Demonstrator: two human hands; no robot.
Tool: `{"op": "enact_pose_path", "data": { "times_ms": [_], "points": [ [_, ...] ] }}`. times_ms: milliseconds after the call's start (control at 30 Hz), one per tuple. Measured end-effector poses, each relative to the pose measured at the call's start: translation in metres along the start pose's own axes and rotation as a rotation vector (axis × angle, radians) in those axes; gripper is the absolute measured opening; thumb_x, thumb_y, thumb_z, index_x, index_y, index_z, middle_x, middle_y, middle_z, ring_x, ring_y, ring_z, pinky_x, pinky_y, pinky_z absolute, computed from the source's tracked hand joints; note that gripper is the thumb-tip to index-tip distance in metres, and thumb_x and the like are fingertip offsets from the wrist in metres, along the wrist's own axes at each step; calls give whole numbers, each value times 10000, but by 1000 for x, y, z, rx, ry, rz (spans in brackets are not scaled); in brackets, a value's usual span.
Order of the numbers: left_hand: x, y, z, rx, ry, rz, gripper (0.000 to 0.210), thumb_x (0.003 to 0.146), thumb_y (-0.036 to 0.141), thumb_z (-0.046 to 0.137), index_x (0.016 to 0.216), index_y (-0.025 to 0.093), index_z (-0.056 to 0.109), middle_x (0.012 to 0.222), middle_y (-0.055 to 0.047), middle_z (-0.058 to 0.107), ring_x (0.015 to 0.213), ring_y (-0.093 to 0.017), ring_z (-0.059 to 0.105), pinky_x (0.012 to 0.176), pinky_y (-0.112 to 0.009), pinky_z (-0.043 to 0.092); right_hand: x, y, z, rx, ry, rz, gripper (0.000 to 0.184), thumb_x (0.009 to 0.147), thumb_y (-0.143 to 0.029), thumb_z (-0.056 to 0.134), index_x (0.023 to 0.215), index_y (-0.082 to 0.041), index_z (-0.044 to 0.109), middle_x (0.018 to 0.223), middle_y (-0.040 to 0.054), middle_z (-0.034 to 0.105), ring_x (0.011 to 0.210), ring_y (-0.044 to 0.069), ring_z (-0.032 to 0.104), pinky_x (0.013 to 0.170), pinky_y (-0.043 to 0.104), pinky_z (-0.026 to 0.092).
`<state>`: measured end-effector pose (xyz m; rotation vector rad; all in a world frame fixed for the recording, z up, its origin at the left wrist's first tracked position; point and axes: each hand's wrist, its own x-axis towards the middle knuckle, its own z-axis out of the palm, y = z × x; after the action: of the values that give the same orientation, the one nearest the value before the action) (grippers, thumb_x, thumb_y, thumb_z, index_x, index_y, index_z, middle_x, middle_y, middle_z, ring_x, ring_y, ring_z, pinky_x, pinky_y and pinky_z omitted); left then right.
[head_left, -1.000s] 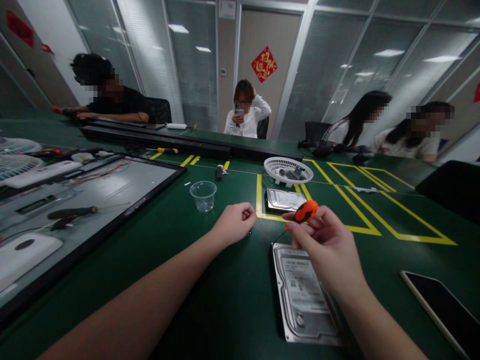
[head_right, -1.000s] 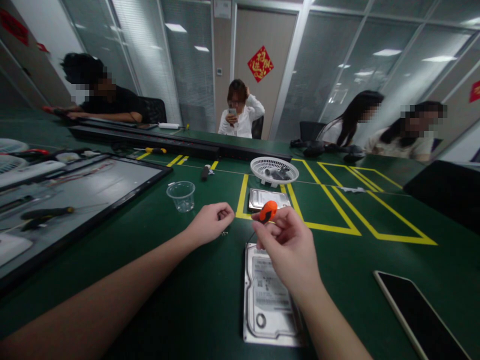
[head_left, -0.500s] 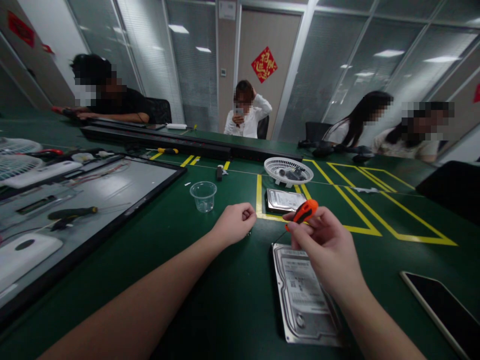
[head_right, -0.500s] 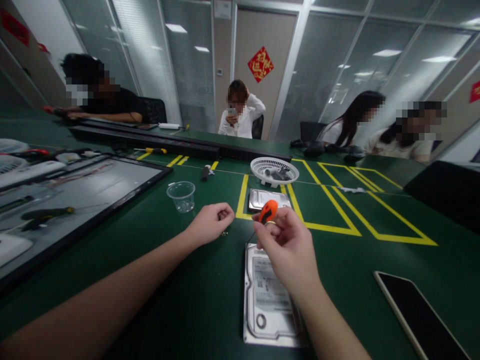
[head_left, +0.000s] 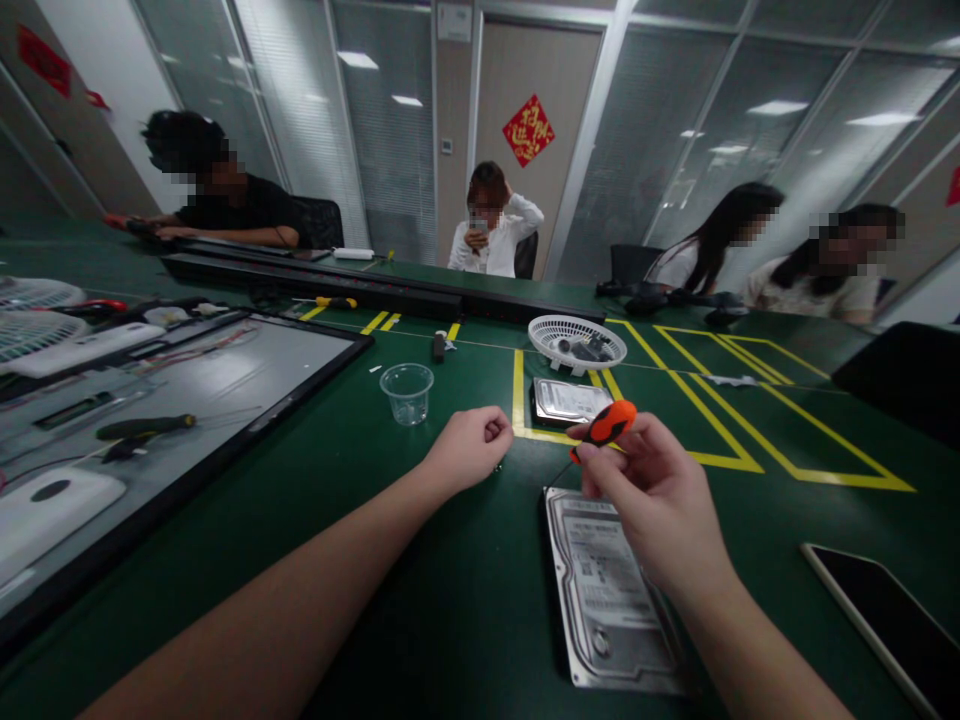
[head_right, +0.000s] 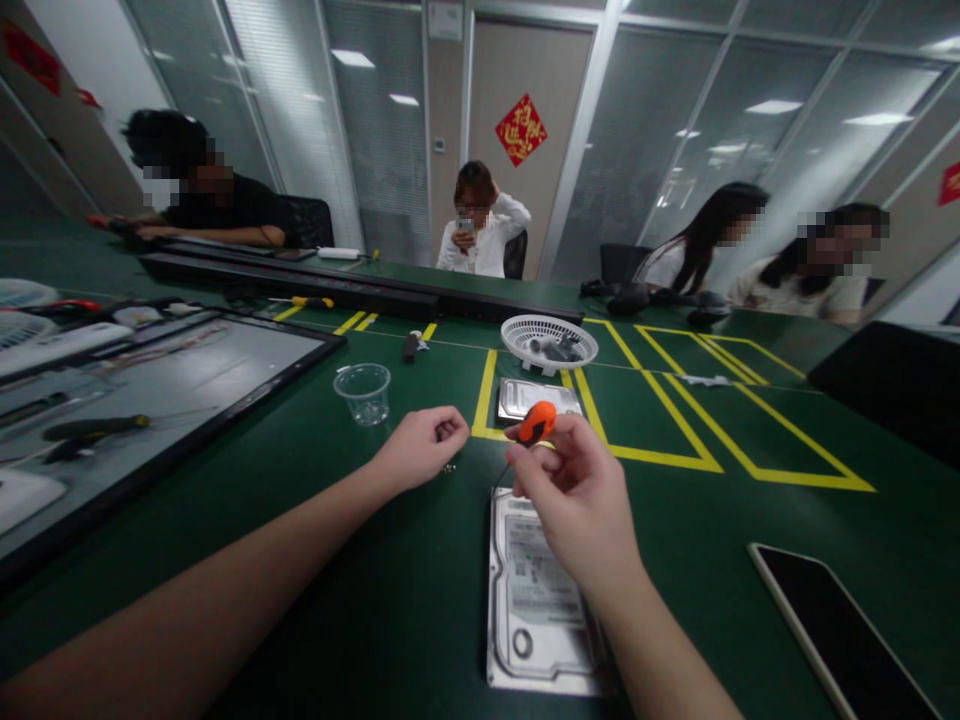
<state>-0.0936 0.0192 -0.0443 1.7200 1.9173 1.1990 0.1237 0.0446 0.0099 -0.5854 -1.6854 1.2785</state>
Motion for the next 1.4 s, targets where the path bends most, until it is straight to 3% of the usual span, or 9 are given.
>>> {"op": "enact_pose_path", "data": {
  "times_ms": [100, 333, 567, 867, 1067, 1200, 1400],
  "points": [
    [0, 0, 0, -5, -5, -4, 173, 895, 284, 574, 822, 183, 694, 747, -13, 690, 675, -152, 600, 622, -269, 416, 0, 0, 0, 43, 0, 18, 196, 875, -239, 783, 965, -232, 609, 889, 16, 710, 566, 112, 590, 539, 263, 515],
    [0, 0, 1, -3, 1, 5, 167, 893, 271, 577, 815, 178, 693, 734, -10, 682, 661, -145, 593, 612, -264, 408, -1, 2, -2, 32, -45, 2, 224, 940, -244, 698, 1159, -245, 651, 1044, 55, 722, 607, 121, 613, 573, 287, 524],
    [0, 2, 0, -13, -3, -7, 167, 892, 272, 581, 815, 176, 694, 725, -6, 673, 652, -141, 585, 605, -259, 403, 0, 3, -1, 17, -24, 9, 170, 890, -216, 767, 1002, -225, 638, 819, -5, 683, 551, 101, 591, 536, 252, 498],
    [0, 0, 1, -14, 3, -1, 164, 887, 273, 581, 804, 182, 689, 723, -6, 674, 653, -145, 585, 603, -260, 401, -1, 1, -1, 29, -51, 4, 207, 933, -266, 699, 1131, -229, 649, 1054, 60, 721, 577, 115, 618, 553, 290, 531],
    [0, 0, 1, -9, 2, -3, 166, 890, 272, 577, 809, 182, 690, 727, -9, 679, 651, -145, 591, 604, -266, 404, 0, 2, 0, -10, -5, 18, 194, 874, -261, 780, 959, -226, 609, 902, 28, 720, 557, 113, 598, 527, 269, 502],
    [0, -1, 1, -16, -2, -1, 167, 892, 278, 577, 814, 181, 689, 733, -9, 683, 656, -145, 597, 608, -267, 410, 0, 3, 0, 36, -10, 8, 217, 867, -243, 794, 958, -231, 598, 812, 1, 700, 559, 116, 596, 546, 265, 511],
    [0, -1, 1, -9, 7, 6, 165, 889, 271, 578, 805, 180, 687, 723, -5, 675, 647, -141, 584, 609, -266, 403, 0, 2, 0, 31, -37, 0, 177, 934, -262, 706, 1099, -242, 646, 1009, 47, 727, 590, 124, 616, 568, 299, 522]
  ]
}}
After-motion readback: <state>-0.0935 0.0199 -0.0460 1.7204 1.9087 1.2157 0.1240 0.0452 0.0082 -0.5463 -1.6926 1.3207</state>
